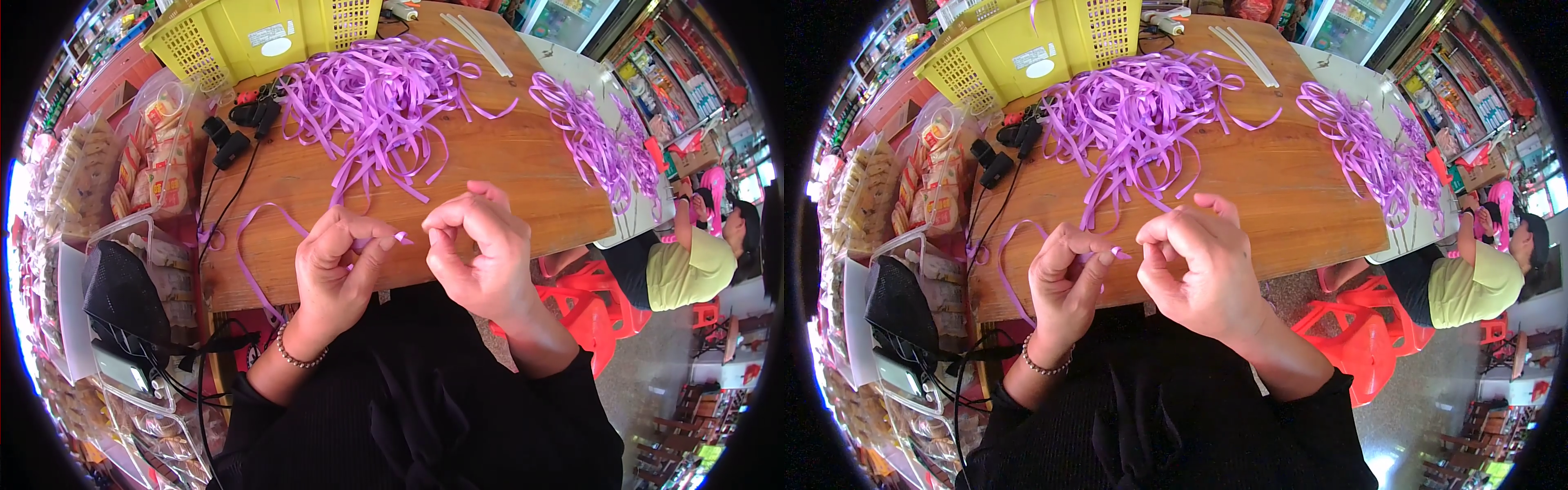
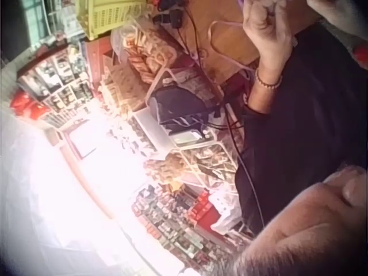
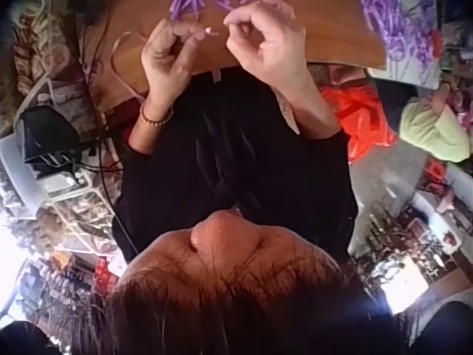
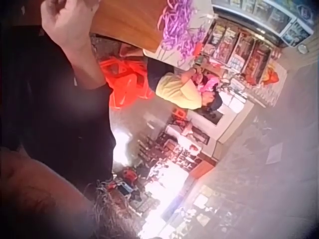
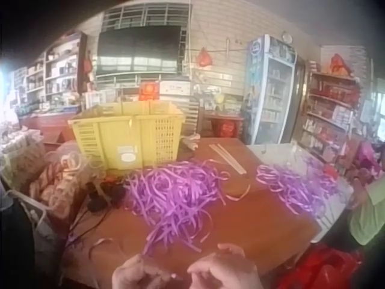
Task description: The person picks up a purple ribbon from a pile on a wooden table and ties a knot at one end by hand, repeating this process several times.
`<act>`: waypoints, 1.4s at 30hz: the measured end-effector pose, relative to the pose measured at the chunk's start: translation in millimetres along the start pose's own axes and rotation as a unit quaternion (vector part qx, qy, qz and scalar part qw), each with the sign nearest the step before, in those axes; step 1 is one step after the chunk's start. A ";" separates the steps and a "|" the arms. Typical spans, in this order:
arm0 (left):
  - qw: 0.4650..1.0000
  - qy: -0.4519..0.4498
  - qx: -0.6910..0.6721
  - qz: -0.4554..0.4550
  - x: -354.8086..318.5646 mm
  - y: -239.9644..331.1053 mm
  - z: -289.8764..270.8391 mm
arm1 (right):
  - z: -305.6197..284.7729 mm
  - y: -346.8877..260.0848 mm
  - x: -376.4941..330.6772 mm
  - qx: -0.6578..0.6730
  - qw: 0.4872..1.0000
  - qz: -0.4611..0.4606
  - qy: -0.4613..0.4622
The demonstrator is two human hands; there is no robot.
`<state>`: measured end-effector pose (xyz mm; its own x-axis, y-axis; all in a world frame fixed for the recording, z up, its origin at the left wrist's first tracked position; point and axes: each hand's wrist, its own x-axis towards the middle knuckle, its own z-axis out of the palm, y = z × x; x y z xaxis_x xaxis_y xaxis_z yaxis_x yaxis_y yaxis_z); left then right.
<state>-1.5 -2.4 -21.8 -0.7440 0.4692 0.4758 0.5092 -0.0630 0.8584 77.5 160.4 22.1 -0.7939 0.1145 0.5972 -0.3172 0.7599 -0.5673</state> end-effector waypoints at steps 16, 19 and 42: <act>0.993 0.026 0.095 0.066 3.3 -3.2 5.0 | -5.8 0.3 4.0 -0.030 0.999 -0.036 0.000; 0.994 0.017 0.089 0.061 4.6 1.5 5.8 | -1.0 -10.2 5.0 -0.126 0.989 -0.067 -0.025; 0.690 -0.126 -0.579 -0.415 0.3 -10.7 -6.0 | 44.5 19.5 -21.2 0.263 0.962 -0.031 0.069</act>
<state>-9.8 -6.9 -29.7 -0.3982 0.8964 -0.1944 -0.8432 -0.2743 0.4624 65.1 144.2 -26.9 -0.6998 0.1904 0.6885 -0.6095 0.3437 -0.7145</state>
